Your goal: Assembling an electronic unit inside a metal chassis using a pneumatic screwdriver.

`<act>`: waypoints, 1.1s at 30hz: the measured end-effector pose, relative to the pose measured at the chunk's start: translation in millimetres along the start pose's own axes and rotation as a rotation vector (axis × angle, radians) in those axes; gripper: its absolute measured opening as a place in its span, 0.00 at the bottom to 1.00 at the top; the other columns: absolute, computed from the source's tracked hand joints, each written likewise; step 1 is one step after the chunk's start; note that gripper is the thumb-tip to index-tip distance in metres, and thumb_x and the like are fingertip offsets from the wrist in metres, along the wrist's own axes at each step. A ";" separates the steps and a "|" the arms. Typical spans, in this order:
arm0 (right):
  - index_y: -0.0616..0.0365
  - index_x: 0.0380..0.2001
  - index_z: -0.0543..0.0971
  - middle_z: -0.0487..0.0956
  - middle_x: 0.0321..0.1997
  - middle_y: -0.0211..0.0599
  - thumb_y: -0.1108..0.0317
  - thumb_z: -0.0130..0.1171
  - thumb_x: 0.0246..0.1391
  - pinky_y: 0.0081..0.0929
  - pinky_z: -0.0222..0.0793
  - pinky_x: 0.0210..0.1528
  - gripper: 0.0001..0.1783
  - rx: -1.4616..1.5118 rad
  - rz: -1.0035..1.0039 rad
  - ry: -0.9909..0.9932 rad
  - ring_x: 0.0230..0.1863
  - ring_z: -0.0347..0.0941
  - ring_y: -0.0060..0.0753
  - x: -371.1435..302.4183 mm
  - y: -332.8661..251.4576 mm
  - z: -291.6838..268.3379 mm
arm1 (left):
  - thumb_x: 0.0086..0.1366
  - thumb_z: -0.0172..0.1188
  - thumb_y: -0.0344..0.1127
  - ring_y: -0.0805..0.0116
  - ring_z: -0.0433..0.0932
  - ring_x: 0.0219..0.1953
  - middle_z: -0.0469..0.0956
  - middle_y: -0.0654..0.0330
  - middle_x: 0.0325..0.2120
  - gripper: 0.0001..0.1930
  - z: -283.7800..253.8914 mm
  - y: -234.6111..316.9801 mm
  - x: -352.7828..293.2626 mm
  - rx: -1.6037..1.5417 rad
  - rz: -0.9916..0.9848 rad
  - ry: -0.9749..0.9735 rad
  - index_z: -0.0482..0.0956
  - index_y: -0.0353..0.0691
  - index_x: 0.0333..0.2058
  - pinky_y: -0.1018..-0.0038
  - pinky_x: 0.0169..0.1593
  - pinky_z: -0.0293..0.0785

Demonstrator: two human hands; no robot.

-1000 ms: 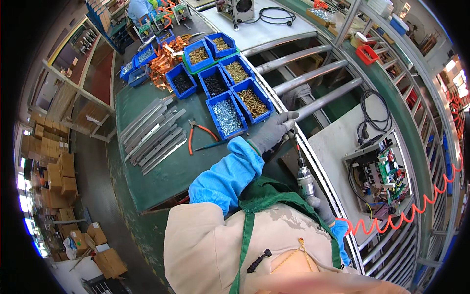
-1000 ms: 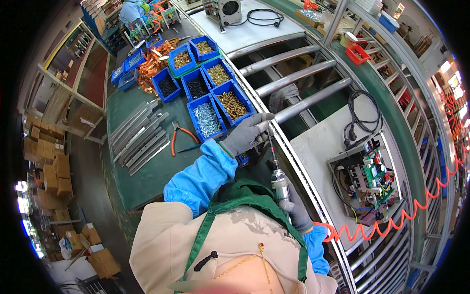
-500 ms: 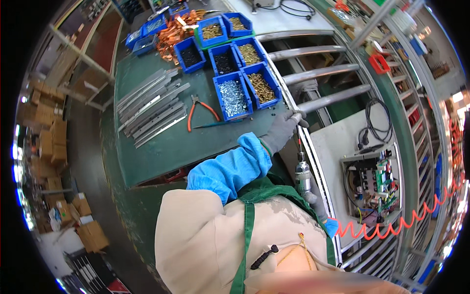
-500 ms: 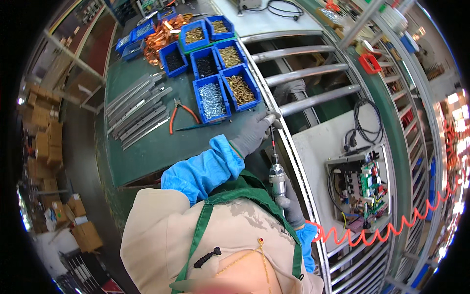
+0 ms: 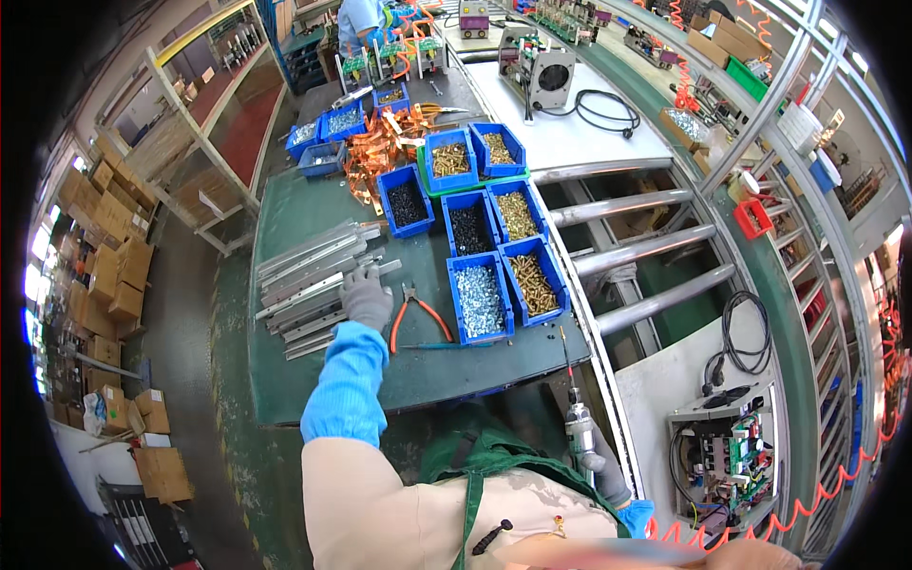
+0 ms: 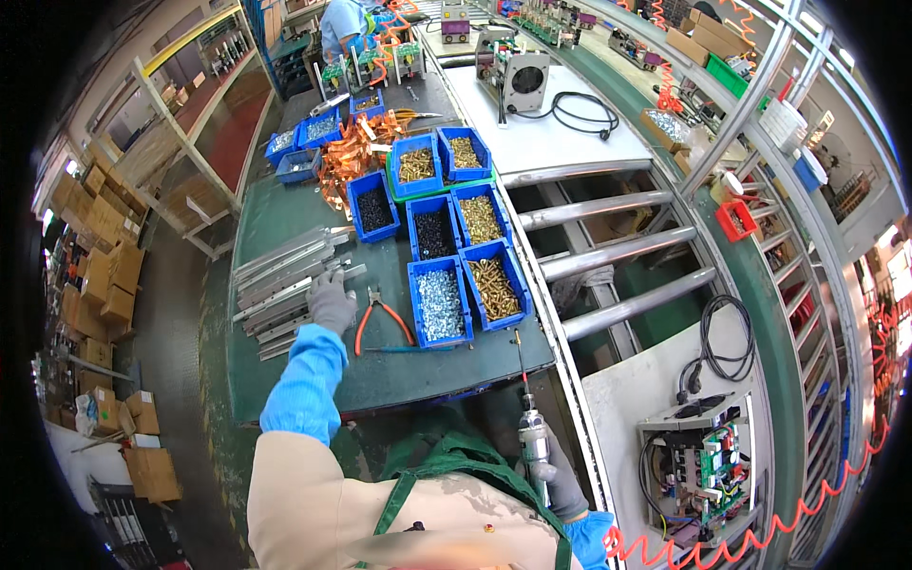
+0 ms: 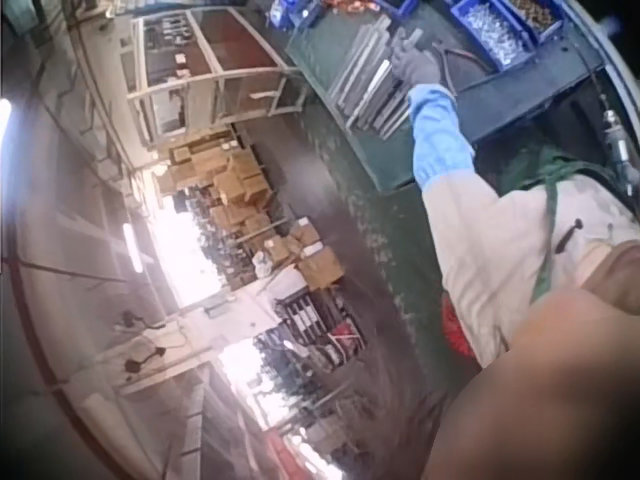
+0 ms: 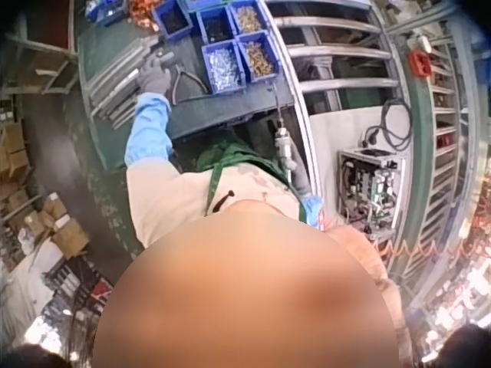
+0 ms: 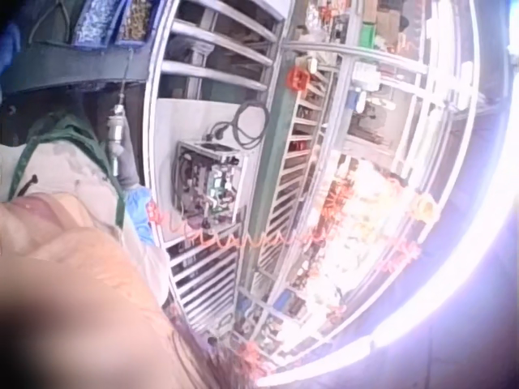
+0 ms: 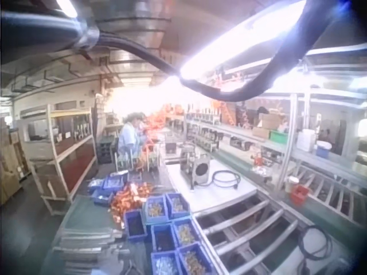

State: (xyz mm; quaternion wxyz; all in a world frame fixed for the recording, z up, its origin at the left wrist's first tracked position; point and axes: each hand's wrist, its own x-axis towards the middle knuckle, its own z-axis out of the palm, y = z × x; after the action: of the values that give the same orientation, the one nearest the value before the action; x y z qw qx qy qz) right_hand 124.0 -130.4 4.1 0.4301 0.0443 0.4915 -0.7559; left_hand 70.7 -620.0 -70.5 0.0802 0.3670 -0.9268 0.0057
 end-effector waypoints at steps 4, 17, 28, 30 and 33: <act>0.55 0.73 0.51 0.73 0.40 0.35 0.46 0.75 0.35 0.24 0.71 0.29 0.65 0.026 -0.061 0.005 0.29 0.74 0.25 3.1 0.5 1.1 | 0.60 0.62 0.42 0.54 0.73 0.54 0.76 0.57 0.48 0.19 26.4 -21.4 4.0 -0.025 0.046 -0.021 0.78 0.51 0.51 0.54 0.54 0.70; 0.55 0.61 0.64 0.74 0.31 0.34 0.44 0.73 0.37 0.21 0.68 0.26 0.50 -0.047 -0.123 0.134 0.28 0.73 0.25 -7.8 -4.0 2.9 | 0.56 0.67 0.50 0.53 0.67 0.60 0.71 0.58 0.57 0.28 18.7 5.8 16.7 0.046 0.079 -0.082 0.76 0.58 0.56 0.53 0.61 0.65; 0.55 0.65 0.61 0.75 0.34 0.36 0.50 0.71 0.36 0.22 0.75 0.28 0.52 0.069 -0.115 0.258 0.29 0.76 0.27 -35.7 6.6 -8.6 | 0.66 0.58 0.43 0.44 0.77 0.42 0.79 0.50 0.39 0.16 -20.3 -30.7 57.1 -0.334 0.252 0.311 0.76 0.47 0.51 0.52 0.47 0.73; 0.53 0.65 0.62 0.77 0.32 0.38 0.50 0.70 0.38 0.21 0.76 0.25 0.51 0.099 -0.119 0.313 0.25 0.77 0.28 -39.7 3.4 -4.3 | 0.65 0.59 0.39 0.44 0.78 0.41 0.79 0.50 0.37 0.16 -54.7 -14.3 73.4 -0.425 0.361 0.476 0.75 0.46 0.51 0.52 0.46 0.73; 0.51 0.65 0.62 0.76 0.33 0.36 0.49 0.69 0.40 0.19 0.73 0.25 0.49 0.032 -0.187 0.335 0.27 0.76 0.27 -38.9 -1.5 3.3 | 0.65 0.61 0.41 0.45 0.77 0.45 0.78 0.48 0.42 0.21 -86.2 33.5 89.0 -0.528 0.482 0.351 0.74 0.46 0.56 0.54 0.48 0.73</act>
State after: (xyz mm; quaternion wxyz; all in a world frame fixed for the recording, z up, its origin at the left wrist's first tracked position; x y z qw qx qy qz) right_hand 148.4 -109.2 25.9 0.2691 0.1306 0.5461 -0.7825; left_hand -3.5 -650.0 29.9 0.3254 0.0993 -0.9281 -0.1514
